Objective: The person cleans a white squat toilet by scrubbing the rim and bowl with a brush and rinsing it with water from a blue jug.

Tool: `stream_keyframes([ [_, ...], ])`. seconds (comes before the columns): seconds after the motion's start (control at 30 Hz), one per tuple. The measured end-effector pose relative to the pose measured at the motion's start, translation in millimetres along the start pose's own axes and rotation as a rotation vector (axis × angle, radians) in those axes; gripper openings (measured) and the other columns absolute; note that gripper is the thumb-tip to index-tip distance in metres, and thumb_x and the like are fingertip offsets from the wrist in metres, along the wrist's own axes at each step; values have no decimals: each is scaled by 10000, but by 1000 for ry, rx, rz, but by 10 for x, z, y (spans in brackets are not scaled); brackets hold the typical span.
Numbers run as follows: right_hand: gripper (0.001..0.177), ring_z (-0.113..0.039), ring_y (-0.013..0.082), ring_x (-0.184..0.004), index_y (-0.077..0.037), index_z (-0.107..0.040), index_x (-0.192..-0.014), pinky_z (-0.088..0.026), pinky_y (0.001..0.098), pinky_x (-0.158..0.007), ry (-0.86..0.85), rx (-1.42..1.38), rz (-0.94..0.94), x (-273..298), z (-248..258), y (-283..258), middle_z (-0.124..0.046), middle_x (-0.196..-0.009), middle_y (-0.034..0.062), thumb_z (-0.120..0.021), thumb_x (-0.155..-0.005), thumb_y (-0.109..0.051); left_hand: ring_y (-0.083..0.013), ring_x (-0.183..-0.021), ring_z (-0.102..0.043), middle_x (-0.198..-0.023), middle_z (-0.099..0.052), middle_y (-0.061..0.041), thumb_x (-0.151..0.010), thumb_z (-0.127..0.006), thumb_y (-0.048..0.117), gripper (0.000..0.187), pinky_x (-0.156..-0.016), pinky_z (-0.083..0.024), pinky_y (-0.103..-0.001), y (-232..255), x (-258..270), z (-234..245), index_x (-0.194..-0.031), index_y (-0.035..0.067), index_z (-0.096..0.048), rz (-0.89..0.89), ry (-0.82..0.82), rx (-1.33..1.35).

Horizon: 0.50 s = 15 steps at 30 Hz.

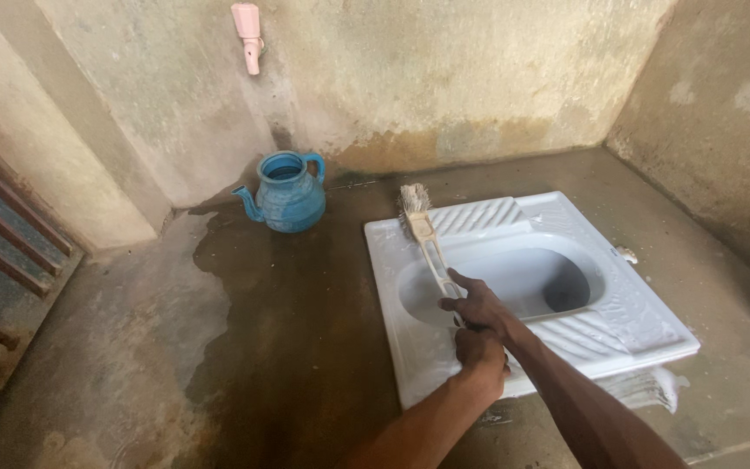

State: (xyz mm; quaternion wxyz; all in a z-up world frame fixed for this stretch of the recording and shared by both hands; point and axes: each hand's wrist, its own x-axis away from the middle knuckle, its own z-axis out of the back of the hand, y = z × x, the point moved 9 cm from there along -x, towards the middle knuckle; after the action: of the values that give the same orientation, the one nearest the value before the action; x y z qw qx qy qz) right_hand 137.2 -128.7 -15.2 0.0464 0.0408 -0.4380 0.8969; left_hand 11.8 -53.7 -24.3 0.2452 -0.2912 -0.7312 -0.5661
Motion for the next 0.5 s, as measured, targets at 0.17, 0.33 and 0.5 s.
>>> stream_keyframes([
  [0.17, 825, -740, 351, -870, -209, -382, -1608, -597, 454, -784, 64, -71, -300, 209, 293, 28, -786, -1070, 312, -738, -865, -235, -102, -563, -450, -753, -506, -39, -1044, -492, 195, 186, -489, -371, -284, -211, -722, -283, -1052, 14, -535, 69, -214, 41],
  [0.33, 816, -754, 238, -793, -107, -413, -1558, -617, 366, -769, 296, -113, -332, 255, 613, 44, -740, -1119, 243, -806, -851, -217, -115, -547, -355, -725, -410, -45, -969, -420, 43, 31, -433, -255, -286, -115, -1203, -461, -965, 73, -414, 153, -438, -12],
  [0.5, 832, -715, 248, -680, -158, -338, -1598, -629, 396, -669, 161, -185, -315, 235, 320, -52, -748, -986, 240, -753, -879, -206, -98, -582, -418, -763, -477, -46, -1018, -480, 143, 147, -465, -338, -255, -101, -704, -129, -1020, 11, -545, 60, -177, 18],
])
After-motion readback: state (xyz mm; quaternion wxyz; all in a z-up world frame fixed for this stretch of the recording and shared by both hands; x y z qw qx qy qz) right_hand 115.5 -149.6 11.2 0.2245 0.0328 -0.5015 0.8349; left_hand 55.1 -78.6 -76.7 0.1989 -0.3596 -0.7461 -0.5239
